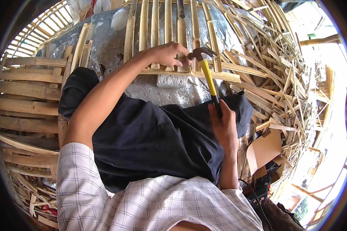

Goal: The person nails thin wooden slats onto a frame with a hammer.

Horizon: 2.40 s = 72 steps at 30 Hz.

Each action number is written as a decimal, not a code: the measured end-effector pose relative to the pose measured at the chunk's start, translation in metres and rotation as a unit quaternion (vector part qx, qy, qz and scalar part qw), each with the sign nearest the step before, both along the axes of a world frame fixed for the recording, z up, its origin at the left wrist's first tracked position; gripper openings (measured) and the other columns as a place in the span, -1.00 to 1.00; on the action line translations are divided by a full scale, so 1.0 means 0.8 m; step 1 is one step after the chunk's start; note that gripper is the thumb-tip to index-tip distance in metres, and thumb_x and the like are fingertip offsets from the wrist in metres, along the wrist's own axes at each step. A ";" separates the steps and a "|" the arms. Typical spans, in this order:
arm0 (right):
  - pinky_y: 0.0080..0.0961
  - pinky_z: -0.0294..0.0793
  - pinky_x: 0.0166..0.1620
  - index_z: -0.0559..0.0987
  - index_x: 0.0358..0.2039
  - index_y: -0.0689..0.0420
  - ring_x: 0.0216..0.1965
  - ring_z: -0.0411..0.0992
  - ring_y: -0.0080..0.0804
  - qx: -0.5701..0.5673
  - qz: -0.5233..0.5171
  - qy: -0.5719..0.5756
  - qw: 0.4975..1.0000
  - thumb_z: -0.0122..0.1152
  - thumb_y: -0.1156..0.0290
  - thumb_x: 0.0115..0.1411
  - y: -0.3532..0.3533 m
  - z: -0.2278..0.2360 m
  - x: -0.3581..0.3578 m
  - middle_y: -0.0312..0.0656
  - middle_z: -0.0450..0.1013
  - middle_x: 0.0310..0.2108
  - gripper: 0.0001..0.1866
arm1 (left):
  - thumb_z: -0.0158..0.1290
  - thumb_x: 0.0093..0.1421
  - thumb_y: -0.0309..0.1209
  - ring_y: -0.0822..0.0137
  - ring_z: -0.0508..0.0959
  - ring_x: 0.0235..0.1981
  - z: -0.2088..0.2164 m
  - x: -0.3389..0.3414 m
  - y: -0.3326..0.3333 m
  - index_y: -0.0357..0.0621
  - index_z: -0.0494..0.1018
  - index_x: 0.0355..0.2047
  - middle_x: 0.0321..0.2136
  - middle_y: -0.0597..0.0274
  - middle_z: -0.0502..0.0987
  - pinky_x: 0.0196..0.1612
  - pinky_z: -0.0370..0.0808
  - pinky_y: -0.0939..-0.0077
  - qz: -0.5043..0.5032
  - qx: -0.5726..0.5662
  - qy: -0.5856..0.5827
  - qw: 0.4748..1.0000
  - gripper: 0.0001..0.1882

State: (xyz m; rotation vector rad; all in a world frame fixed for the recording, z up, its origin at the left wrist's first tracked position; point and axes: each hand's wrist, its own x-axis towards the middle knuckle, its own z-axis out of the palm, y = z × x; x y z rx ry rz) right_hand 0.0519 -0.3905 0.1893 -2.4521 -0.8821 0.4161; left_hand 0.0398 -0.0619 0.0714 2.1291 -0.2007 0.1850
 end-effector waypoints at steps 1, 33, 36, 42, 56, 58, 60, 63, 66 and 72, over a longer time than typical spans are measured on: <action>-0.06 0.37 -0.31 0.55 0.00 0.26 -0.39 0.43 0.13 -0.012 -0.008 0.012 1.000 0.33 0.21 0.34 0.004 0.009 0.003 0.16 0.47 -0.44 -0.60 | 0.34 0.07 -0.59 0.20 0.67 -0.02 0.000 0.001 0.002 -0.19 0.66 -0.12 -0.13 0.04 0.70 0.12 0.53 0.30 -0.021 -0.008 -0.017 1.000 -0.68; 0.06 0.42 -0.18 0.49 -0.02 0.19 -0.20 0.43 0.25 -0.122 0.027 -0.071 0.990 0.18 0.19 0.41 0.026 0.017 -0.024 0.20 0.50 -0.31 -0.67 | 0.36 0.12 -0.47 0.28 0.66 -0.19 -0.008 -0.002 -0.017 -0.17 0.69 -0.21 -0.27 0.14 0.72 0.03 0.53 0.33 0.064 -0.047 0.046 0.996 -0.79; 0.07 0.42 -0.18 0.47 -0.06 0.19 -0.20 0.43 0.25 -0.094 0.016 -0.045 0.994 0.14 0.17 0.43 0.023 0.014 -0.027 0.20 0.50 -0.32 -0.68 | 0.36 0.11 -0.47 0.18 0.66 -0.08 -0.011 0.006 -0.011 -0.13 0.70 -0.19 -0.13 0.09 0.71 0.13 0.52 0.30 0.009 -0.058 0.059 0.997 -0.77; 0.05 0.43 -0.20 0.47 0.07 0.25 -0.25 0.43 0.23 -0.162 0.028 -0.068 0.984 0.17 0.22 0.42 0.023 0.014 -0.026 0.20 0.50 -0.34 -0.62 | 0.38 0.08 -0.48 0.21 0.68 -0.13 -0.016 0.001 -0.015 -0.13 0.71 -0.23 -0.21 0.12 0.73 0.10 0.52 0.31 0.063 -0.039 0.047 0.996 -0.79; -0.05 0.46 -0.10 0.48 0.15 0.26 -0.16 0.45 0.20 -0.120 0.003 -0.057 0.991 0.28 0.17 0.37 0.017 -0.005 -0.027 0.21 0.53 -0.23 -0.50 | 0.29 0.15 -0.52 0.16 0.66 -0.02 0.004 0.004 -0.006 -0.17 0.68 -0.20 -0.08 0.08 0.70 0.17 0.52 0.24 0.033 -0.055 0.055 0.996 -0.81; -0.06 0.45 -0.09 0.48 0.15 0.27 -0.16 0.45 0.20 -0.132 -0.007 -0.043 0.990 0.28 0.16 0.37 0.016 -0.003 -0.027 0.21 0.53 -0.23 -0.50 | 0.28 0.15 -0.54 0.16 0.66 -0.02 0.005 0.007 -0.004 -0.20 0.67 -0.24 -0.11 0.11 0.70 0.16 0.52 0.24 0.037 -0.074 0.017 0.996 -0.85; -0.06 0.45 -0.09 0.48 0.15 0.27 -0.16 0.45 0.20 -0.121 -0.007 -0.045 0.992 0.28 0.16 0.37 0.015 -0.005 -0.027 0.21 0.52 -0.23 -0.50 | 0.29 0.14 -0.54 0.16 0.66 -0.02 0.001 0.008 -0.005 -0.20 0.66 -0.27 -0.14 0.14 0.70 0.16 0.53 0.24 0.052 -0.058 -0.059 0.995 -0.87; -0.05 0.44 -0.10 0.49 0.14 0.28 -0.16 0.45 0.20 -0.119 -0.015 -0.050 0.992 0.26 0.15 0.38 0.013 -0.006 -0.024 0.21 0.52 -0.24 -0.50 | 0.33 0.11 -0.51 0.15 0.64 0.00 -0.008 0.009 -0.006 -0.18 0.65 -0.30 -0.13 0.18 0.68 0.18 0.51 0.22 0.062 -0.019 -0.072 0.995 -0.87; 0.02 0.41 -0.15 0.48 0.00 0.24 -0.19 0.42 0.26 -0.085 -0.003 -0.056 0.995 0.21 0.20 0.40 0.015 -0.004 -0.020 0.23 0.51 -0.28 -0.63 | 0.39 0.07 -0.45 0.16 0.61 0.06 -0.003 0.002 -0.007 -0.17 0.65 -0.35 -0.10 0.20 0.67 0.23 0.48 0.21 0.064 -0.008 -0.038 0.997 -0.84; 0.07 0.37 -0.20 0.49 -0.06 0.23 -0.24 0.41 0.28 -0.067 -0.015 -0.017 0.998 0.22 0.23 0.40 0.010 -0.014 -0.005 0.22 0.50 -0.34 -0.69 | 0.43 0.03 -0.38 0.16 0.56 0.13 0.000 0.002 -0.004 -0.14 0.65 -0.36 -0.04 0.17 0.64 0.28 0.44 0.20 0.028 -0.002 -0.006 1.000 -0.79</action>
